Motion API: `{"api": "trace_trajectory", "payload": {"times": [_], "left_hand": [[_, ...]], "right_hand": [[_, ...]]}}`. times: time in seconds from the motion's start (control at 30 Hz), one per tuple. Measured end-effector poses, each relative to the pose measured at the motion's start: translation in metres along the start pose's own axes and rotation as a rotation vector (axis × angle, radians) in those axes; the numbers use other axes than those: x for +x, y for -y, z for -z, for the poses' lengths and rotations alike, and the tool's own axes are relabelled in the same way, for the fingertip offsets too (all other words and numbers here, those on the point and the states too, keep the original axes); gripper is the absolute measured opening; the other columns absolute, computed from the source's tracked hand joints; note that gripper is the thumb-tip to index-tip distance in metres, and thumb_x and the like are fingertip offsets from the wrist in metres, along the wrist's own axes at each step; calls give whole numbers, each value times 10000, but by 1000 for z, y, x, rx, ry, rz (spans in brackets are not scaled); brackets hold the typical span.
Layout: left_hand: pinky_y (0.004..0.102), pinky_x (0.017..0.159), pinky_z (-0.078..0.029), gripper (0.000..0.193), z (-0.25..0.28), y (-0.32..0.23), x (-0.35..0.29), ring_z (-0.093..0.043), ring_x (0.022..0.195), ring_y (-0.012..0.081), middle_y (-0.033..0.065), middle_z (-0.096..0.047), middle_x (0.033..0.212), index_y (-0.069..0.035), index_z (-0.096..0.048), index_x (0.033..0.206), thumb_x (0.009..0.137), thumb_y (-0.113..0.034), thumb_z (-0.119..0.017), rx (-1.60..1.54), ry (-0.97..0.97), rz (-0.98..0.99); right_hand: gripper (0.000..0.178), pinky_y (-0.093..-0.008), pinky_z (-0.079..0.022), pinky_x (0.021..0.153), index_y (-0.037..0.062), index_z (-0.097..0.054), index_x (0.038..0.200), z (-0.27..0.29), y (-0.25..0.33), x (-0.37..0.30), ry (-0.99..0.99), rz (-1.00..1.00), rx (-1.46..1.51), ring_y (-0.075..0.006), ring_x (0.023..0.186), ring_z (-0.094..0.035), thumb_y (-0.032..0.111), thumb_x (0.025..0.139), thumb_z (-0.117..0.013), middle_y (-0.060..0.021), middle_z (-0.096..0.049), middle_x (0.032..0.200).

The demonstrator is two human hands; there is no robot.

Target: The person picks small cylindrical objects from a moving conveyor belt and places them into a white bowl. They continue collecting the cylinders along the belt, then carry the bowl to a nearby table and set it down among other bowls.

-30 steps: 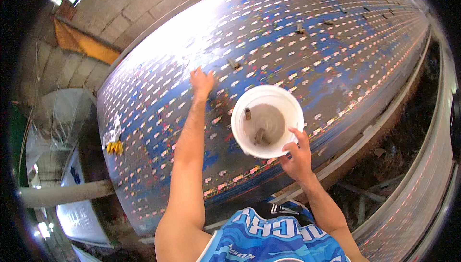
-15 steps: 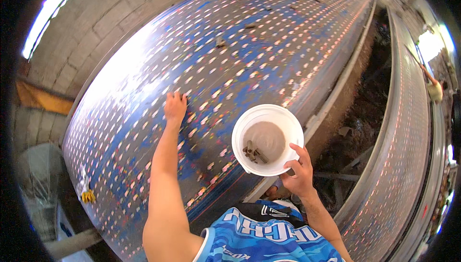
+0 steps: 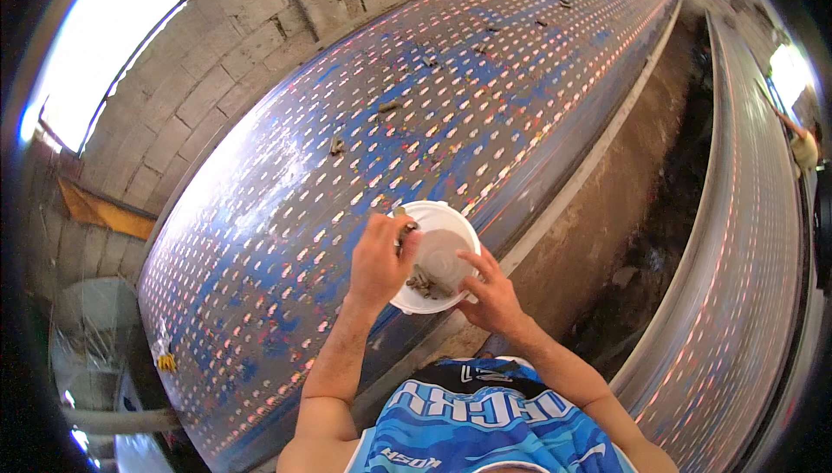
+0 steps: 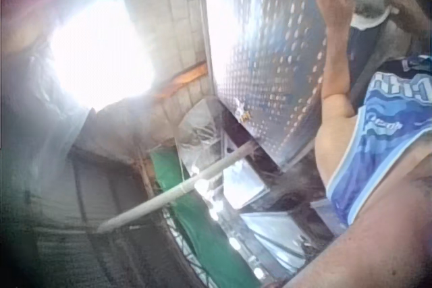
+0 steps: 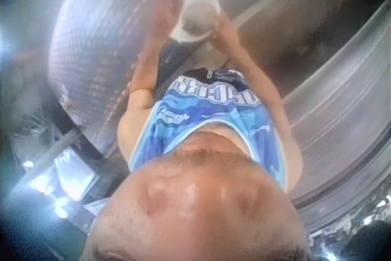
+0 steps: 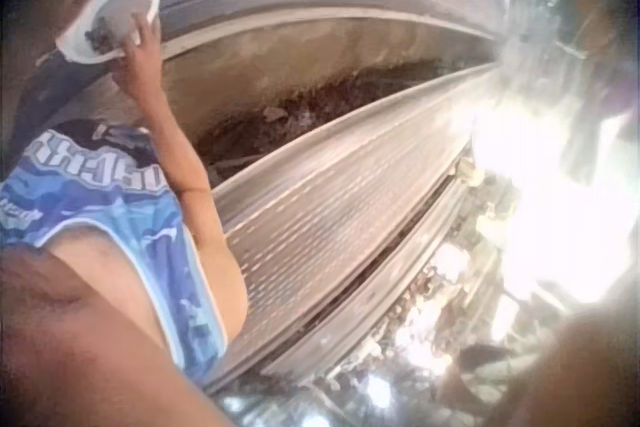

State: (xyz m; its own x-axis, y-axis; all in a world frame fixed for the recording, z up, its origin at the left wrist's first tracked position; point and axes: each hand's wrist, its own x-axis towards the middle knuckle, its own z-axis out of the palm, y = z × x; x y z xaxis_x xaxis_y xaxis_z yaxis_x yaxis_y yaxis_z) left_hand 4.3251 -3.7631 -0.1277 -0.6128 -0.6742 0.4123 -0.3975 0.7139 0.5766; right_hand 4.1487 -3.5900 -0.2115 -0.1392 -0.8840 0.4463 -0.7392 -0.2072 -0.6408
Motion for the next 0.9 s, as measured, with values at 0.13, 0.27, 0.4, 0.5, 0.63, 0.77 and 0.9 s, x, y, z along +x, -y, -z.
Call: {"api": "trace_trajectory", "payload": {"times": [0.13, 0.27, 0.4, 0.5, 0.63, 0.77, 0.9], "left_hand": [[499, 812, -568, 397, -45, -35, 21, -675, 1026, 372, 161, -660, 1060, -52, -687, 1201, 1001, -392, -733, 296, 71, 0], [492, 913, -543, 393, -63, 4, 53, -655, 1040, 380, 181, -664, 1120, -40, -694, 1208, 962, -335, -773, 260, -178, 143], [497, 967, -517, 374, -96, 117, 83, -622, 1114, 389, 198, -648, 1196, -30, -695, 1208, 957, -297, -765, 380, -256, 284], [515, 1015, -511, 463, -121, 223, 101, -608, 1194, 419, 247, -645, 1237, -19, -683, 1259, 927, -322, -790, 506, -191, 429], [530, 1062, -508, 603, -137, 338, 157, -620, 1230, 456, 292, -655, 1279, 17, -647, 1325, 886, -362, -813, 628, -125, 621], [535, 1122, -482, 808, -125, 429, 199, -531, 1377, 456, 288, -566, 1450, -19, -503, 1516, 877, -395, -824, 588, -54, 988], [519, 1155, -457, 1101, -135, 461, 241, -534, 1405, 453, 304, -520, 1530, -15, -337, 1634, 811, -518, -870, 545, -10, 1076]], "right_hand": [[432, -565, -500, 1127, 103, -649, 941, 37, -42, 10, 13, 0, 71, -512, 1456, -466, 23, 603, -907, -135, -558, 1495], [401, -570, -505, 1111, 102, -656, 918, 65, -91, 15, -50, -94, 96, -502, 1430, -493, 2, 615, -899, -127, -592, 1447], [374, -554, -494, 1105, 87, -648, 880, 94, -141, 29, -108, -101, 0, -485, 1409, -517, -33, 623, -891, -147, -601, 1441], [389, -503, -505, 1079, 69, -638, 877, 111, -185, 47, -145, -126, -54, -428, 1369, -562, -80, 617, -887, -175, -589, 1457], [394, -482, -510, 1077, 61, -620, 881, 138, -240, 80, -154, -173, -122, -407, 1376, -566, -119, 631, -866, -177, -568, 1487], [388, -486, -507, 1088, 62, -615, 882, 162, -288, 119, -124, -154, -140, -410, 1375, -566, -120, 632, -849, -187, -565, 1488], [377, -480, -507, 1079, 66, -608, 877, 168, -327, 151, -139, -259, -88, -405, 1365, -572, -115, 635, -833, -190, -568, 1484]]}}
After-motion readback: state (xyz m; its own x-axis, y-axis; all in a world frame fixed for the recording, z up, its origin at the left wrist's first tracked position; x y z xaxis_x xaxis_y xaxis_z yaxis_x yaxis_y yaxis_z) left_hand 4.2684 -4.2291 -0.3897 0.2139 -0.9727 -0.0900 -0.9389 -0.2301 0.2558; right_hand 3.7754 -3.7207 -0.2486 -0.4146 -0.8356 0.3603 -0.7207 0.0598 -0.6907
